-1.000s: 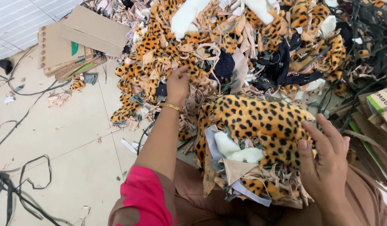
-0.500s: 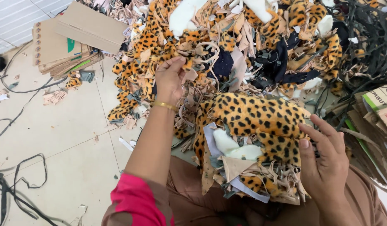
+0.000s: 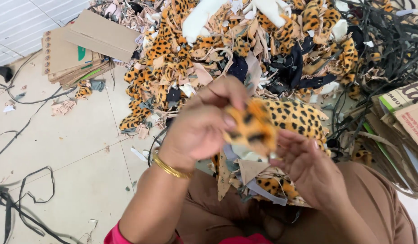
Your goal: Stuffing a leopard-print fabric shell with fabric scraps and white stuffing while sitting on the floor
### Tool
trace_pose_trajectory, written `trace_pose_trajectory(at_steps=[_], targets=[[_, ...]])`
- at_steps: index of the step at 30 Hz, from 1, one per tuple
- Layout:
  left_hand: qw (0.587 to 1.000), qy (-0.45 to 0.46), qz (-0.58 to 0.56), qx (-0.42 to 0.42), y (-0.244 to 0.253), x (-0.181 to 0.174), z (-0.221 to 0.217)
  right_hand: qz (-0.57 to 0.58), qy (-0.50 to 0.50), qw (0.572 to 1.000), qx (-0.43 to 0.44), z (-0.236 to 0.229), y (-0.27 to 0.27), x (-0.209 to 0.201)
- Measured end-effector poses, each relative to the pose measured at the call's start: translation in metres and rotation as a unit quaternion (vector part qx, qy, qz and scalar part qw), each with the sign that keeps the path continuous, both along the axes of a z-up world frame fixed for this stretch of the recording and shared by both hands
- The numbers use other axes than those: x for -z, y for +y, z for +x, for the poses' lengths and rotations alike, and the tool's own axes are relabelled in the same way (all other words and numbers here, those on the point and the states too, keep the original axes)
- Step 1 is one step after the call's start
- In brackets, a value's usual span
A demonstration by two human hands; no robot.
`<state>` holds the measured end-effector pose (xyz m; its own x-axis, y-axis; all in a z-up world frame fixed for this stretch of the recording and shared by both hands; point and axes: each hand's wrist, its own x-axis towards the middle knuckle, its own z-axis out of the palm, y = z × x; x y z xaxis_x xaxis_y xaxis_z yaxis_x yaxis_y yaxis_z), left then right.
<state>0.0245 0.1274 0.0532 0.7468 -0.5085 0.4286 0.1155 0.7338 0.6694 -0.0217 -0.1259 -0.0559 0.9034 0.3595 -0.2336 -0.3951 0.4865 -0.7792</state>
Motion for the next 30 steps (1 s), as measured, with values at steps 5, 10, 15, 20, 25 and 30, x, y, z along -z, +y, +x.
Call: trace_pose_trajectory(at_steps=[5, 10, 15, 20, 25, 30], targets=[[0.996, 0.041, -0.03, 0.078, -0.03, 0.004, -0.036, 0.116, 0.089, 0.986, -0.083, -0.012, 0.009, 0.014], [0.996, 0.048, -0.034, 0.067, -0.015, 0.029, -0.034, 0.254, 0.12, 0.937, -0.209, -0.008, -0.024, 0.035], [0.941, 0.116, 0.281, -0.147, 0.024, 0.084, -0.037, -0.168, -0.013, 0.982, -0.09, 0.009, -0.077, 0.048], [0.822, 0.214, 0.463, -0.253, 0.014, 0.106, -0.038, -0.335, -0.009, 0.939, -0.071, 0.009, -0.059, 0.007], [0.799, 0.252, 0.467, -0.282, 0.005, 0.1, -0.048, -0.391, -0.011, 0.919, -0.056, -0.001, -0.07, 0.007], [0.849, 0.311, 0.373, -0.21, 0.006, 0.121, -0.074, -0.36, 0.021, 0.932, -0.041, -0.012, -0.102, 0.029]])
